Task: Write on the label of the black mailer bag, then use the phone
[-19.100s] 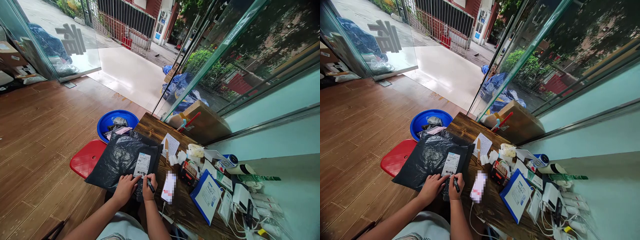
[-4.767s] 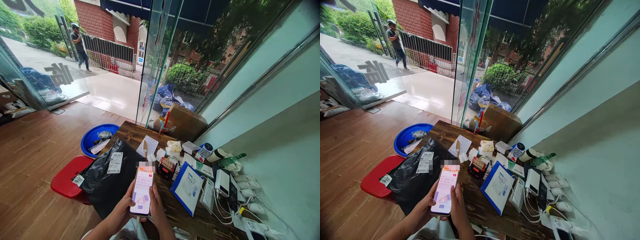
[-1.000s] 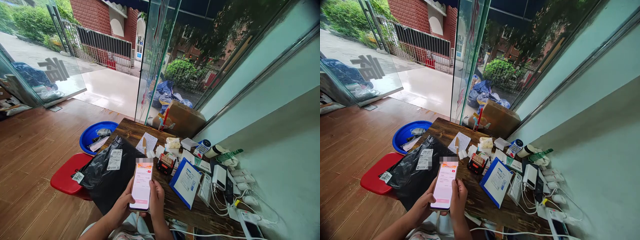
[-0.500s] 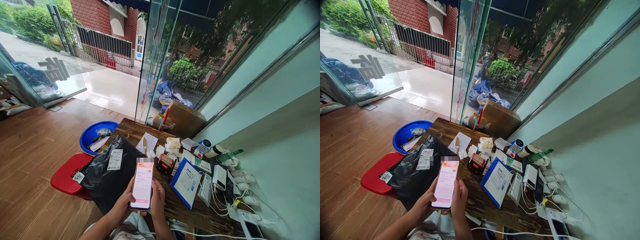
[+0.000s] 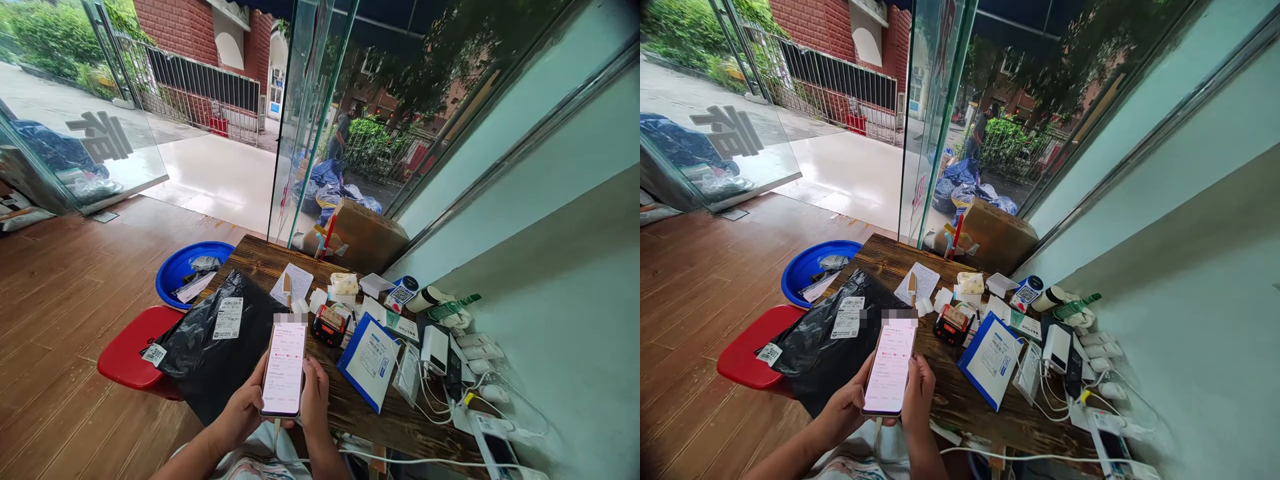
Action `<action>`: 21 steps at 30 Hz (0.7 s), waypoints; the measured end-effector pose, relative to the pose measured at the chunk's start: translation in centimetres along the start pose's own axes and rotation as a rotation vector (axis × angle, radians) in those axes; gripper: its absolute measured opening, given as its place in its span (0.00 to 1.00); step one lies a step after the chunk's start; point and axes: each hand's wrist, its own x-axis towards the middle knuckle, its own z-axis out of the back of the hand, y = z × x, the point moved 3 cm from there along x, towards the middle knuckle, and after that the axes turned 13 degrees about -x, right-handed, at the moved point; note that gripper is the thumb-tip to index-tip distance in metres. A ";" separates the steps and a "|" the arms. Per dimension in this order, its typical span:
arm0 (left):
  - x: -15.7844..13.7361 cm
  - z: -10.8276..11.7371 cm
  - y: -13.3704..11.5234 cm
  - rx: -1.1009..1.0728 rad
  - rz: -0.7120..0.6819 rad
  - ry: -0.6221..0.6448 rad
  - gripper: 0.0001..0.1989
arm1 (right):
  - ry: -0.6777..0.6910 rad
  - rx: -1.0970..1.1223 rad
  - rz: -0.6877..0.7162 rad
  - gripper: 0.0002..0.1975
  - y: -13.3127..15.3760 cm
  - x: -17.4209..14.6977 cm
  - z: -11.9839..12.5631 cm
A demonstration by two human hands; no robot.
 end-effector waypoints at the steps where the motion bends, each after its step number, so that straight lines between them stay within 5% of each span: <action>1: 0.0 0.0 0.0 0.007 0.002 0.002 0.55 | 0.000 -0.001 0.006 0.25 -0.1 0.0 0.0; 8: -0.1 -0.1 0.0 0.054 0.021 -0.082 0.55 | -0.017 -0.014 0.018 0.24 -0.7 0.1 0.0; 17: -0.7 -0.7 -0.5 0.021 0.040 0.059 0.54 | -0.099 -0.110 0.098 0.22 0.5 1.8 0.7; 21: -0.9 -1.3 -0.5 0.073 0.044 0.050 0.56 | 0.033 -0.080 0.102 0.24 1.7 2.8 0.3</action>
